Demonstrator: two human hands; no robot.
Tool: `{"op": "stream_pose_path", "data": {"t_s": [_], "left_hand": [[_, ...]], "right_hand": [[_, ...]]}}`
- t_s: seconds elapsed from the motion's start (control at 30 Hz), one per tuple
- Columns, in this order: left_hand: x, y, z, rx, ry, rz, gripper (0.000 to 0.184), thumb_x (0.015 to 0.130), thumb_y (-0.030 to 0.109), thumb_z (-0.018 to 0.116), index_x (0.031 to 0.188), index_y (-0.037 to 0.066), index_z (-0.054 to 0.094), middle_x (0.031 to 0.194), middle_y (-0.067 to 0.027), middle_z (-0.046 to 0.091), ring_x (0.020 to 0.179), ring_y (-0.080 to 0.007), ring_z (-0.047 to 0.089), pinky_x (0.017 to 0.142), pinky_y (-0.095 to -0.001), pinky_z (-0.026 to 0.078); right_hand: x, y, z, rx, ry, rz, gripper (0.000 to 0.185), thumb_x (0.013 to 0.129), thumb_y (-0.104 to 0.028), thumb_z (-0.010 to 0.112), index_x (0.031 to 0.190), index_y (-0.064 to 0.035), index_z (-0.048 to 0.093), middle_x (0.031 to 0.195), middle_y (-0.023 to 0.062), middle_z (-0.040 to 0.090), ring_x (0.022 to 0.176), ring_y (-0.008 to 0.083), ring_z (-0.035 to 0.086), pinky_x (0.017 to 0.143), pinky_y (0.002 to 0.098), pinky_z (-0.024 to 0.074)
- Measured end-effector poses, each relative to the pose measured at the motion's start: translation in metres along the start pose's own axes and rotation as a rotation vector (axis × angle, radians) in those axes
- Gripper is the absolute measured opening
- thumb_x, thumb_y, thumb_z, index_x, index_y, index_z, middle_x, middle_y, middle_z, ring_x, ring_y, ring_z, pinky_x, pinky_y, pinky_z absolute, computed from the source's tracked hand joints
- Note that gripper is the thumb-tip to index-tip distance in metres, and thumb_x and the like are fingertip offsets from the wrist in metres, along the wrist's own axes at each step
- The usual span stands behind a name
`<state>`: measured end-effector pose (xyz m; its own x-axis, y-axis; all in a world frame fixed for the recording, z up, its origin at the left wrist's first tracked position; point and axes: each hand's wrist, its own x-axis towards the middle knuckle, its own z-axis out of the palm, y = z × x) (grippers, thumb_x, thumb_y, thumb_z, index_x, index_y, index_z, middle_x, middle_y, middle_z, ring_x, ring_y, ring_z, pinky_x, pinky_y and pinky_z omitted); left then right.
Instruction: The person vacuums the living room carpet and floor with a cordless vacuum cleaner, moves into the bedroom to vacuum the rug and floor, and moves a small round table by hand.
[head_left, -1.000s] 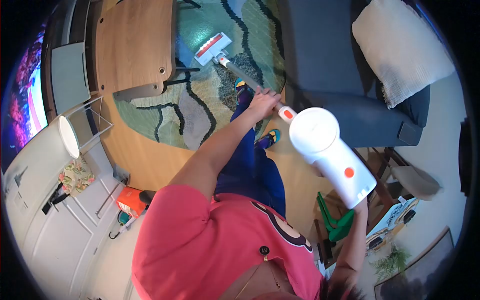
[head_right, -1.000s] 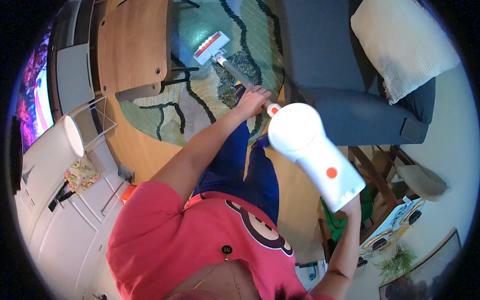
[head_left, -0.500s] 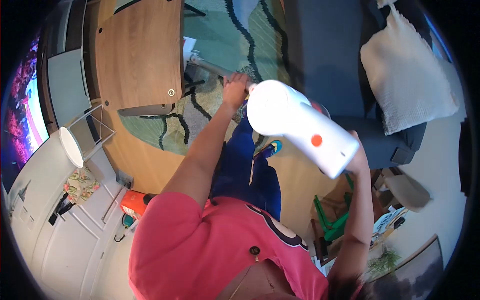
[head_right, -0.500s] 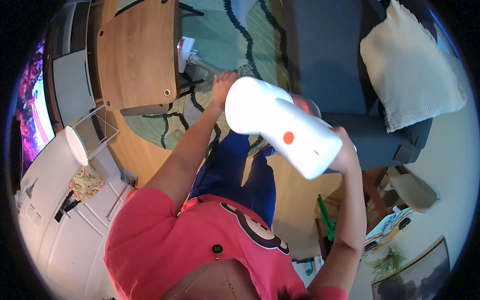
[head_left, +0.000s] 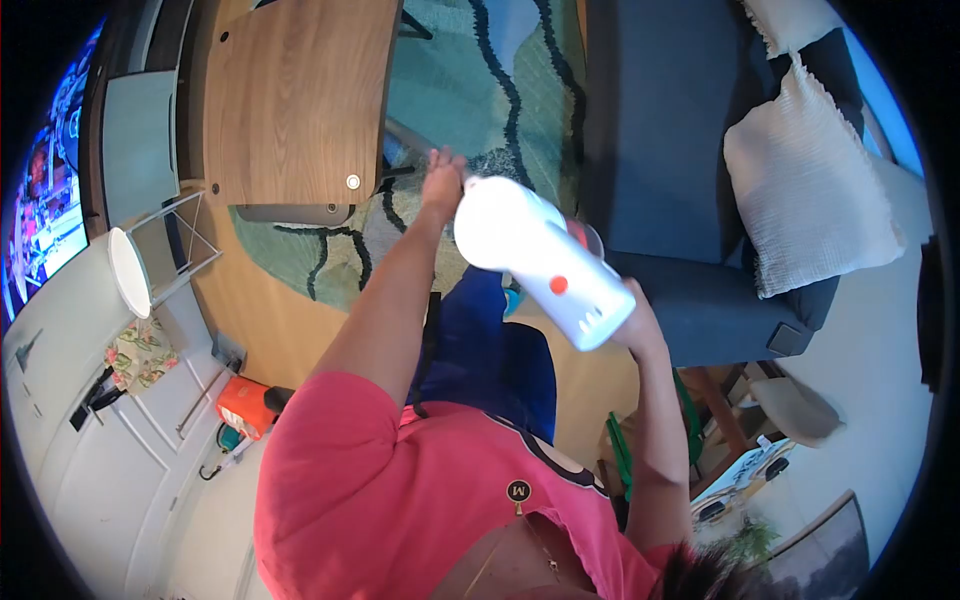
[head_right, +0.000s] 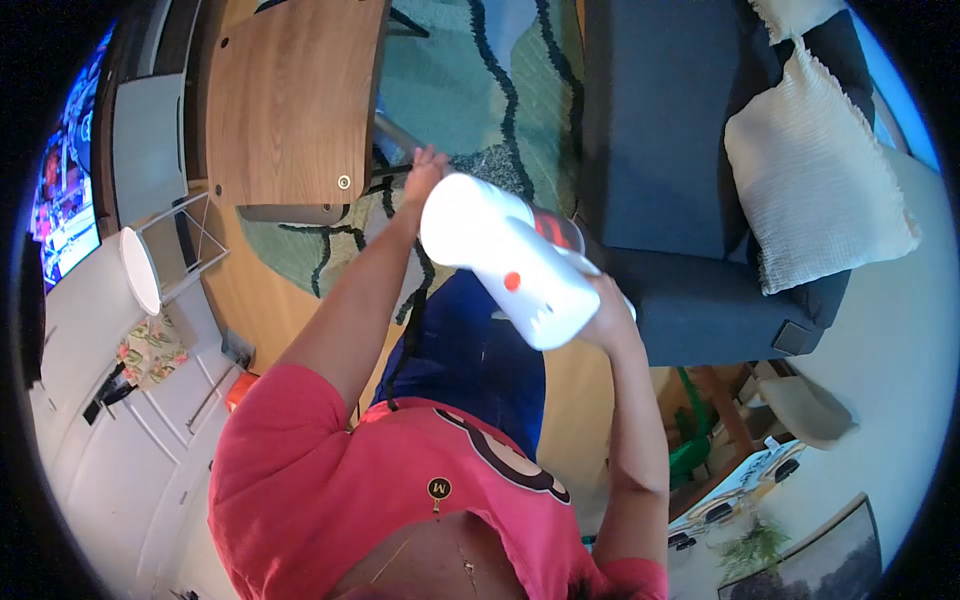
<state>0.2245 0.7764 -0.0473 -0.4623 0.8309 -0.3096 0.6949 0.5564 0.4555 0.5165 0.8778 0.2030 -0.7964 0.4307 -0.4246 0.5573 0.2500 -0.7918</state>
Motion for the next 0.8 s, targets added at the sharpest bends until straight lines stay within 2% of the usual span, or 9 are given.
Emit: {"op": "stream_pose_path", "data": {"t_s": [0.1, 0.2, 0.3, 0.4, 0.5, 0.53, 0.57, 0.63, 0.8], "left_hand": [[-0.040, 0.037, 0.012, 0.180, -0.019, 0.128, 0.026, 0.080, 0.008, 0.050, 0.105, 0.006, 0.055, 0.129, -0.0253, 0.040, 0.121, -0.0451, 0.035, 0.102, -0.0422, 0.032], [-0.074, 0.078, 0.032, -0.061, -0.086, 0.126, 0.024, 0.079, 0.009, 0.050, 0.103, 0.007, 0.056, 0.127, -0.0292, 0.041, 0.122, -0.0460, 0.033, 0.105, -0.0442, 0.026], [-0.111, 0.114, 0.049, -0.125, -0.084, 0.302, 0.025, 0.079, 0.011, 0.049, 0.102, 0.008, 0.057, 0.124, -0.0325, 0.041, 0.120, -0.0487, 0.033, 0.104, -0.0451, 0.026], [-0.150, 0.149, 0.055, -0.203, -0.192, 0.329, 0.024, 0.081, 0.013, 0.048, 0.104, 0.009, 0.056, 0.131, -0.0292, 0.035, 0.122, -0.0499, 0.030, 0.104, -0.0442, 0.028], [-0.190, 0.169, 0.061, -0.203, -0.343, 0.395, 0.026, 0.081, 0.014, 0.050, 0.106, 0.011, 0.054, 0.133, -0.0268, 0.033, 0.124, -0.0493, 0.027, 0.103, -0.0440, 0.030], [-0.202, 0.171, 0.073, -0.220, -0.325, 0.460, 0.030, 0.073, 0.011, 0.058, 0.102, 0.008, 0.053, 0.130, -0.0286, 0.036, 0.123, -0.0488, 0.029, 0.105, -0.0441, 0.027], [-0.213, 0.168, 0.088, -0.165, -0.387, 0.526, 0.030, 0.075, 0.014, 0.057, 0.104, 0.010, 0.053, 0.134, -0.0273, 0.032, 0.124, -0.0501, 0.027, 0.104, -0.0461, 0.028], [-0.228, 0.166, 0.107, -0.019, -0.499, 0.631, 0.031, 0.075, 0.018, 0.059, 0.105, 0.014, 0.056, 0.136, -0.0257, 0.029, 0.125, -0.0533, 0.022, 0.103, -0.0505, 0.028], [-0.231, 0.146, 0.082, 0.137, -0.614, 0.770, 0.028, 0.074, 0.020, 0.059, 0.102, 0.016, 0.060, 0.132, -0.0234, 0.038, 0.122, -0.0521, 0.030, 0.097, -0.0492, 0.037]], "right_hand": [[-0.055, -0.012, 0.000, -0.023, 0.014, 0.054, 0.024, 0.059, -0.014, 0.070, 0.075, 0.0008, 0.060, 0.065, 0.0138, 0.061, 0.052, 0.0269, 0.056, 0.051, 0.0316, 0.0442], [-0.124, -0.029, -0.007, -0.105, 0.071, 0.227, 0.032, 0.058, -0.017, 0.073, 0.083, -0.0009, 0.061, 0.078, 0.0139, 0.063, 0.068, 0.0268, 0.056, 0.062, 0.0339, 0.0439], [-0.181, -0.044, 0.002, -0.016, 0.213, 0.232, 0.022, 0.057, -0.011, 0.069, 0.072, 0.0023, 0.059, 0.063, 0.0164, 0.059, 0.057, 0.0282, 0.061, 0.053, 0.0334, 0.0455], [-0.230, -0.079, 0.016, -0.228, 0.246, 0.227, 0.021, 0.058, -0.010, 0.068, 0.071, 0.0031, 0.059, 0.063, 0.0158, 0.060, 0.056, 0.0262, 0.061, 0.052, 0.0329, 0.0453], [-0.282, -0.094, 0.055, -0.111, 0.412, 0.379, 0.019, 0.059, -0.008, 0.067, 0.072, 0.0035, 0.059, 0.062, 0.0130, 0.060, 0.055, 0.0158, 0.059, 0.052, 0.0309, 0.0451], [-0.297, -0.097, 0.068, -0.031, 0.402, 0.394, 0.017, 0.060, -0.006, 0.067, 0.073, 0.0038, 0.059, 0.062, 0.0110, 0.061, 0.056, 0.0108, 0.055, 0.052, 0.0299, 0.0449], [-0.313, -0.092, 0.089, 0.069, 0.508, 0.422, 0.017, 0.060, -0.005, 0.068, 0.071, 0.0036, 0.059, 0.059, 0.0094, 0.060, 0.053, 0.0111, 0.054, 0.050, 0.0296, 0.0446], [-0.361, -0.079, 0.131, -0.050, 0.495, 0.621, 0.030, 0.067, -0.013, 0.070, 0.093, 0.0007, 0.060, 0.083, 0.0151, 0.062, 0.078, 0.0210, 0.060, 0.068, 0.0367, 0.0470], [-0.371, -0.053, 0.217, 0.018, 0.567, 0.738, 0.028, 0.070, -0.014, 0.068, 0.093, 0.0001, 0.060, 0.079, 0.0132, 0.060, 0.073, 0.0200, 0.059, 0.064, 0.0355, 0.0463]]}}
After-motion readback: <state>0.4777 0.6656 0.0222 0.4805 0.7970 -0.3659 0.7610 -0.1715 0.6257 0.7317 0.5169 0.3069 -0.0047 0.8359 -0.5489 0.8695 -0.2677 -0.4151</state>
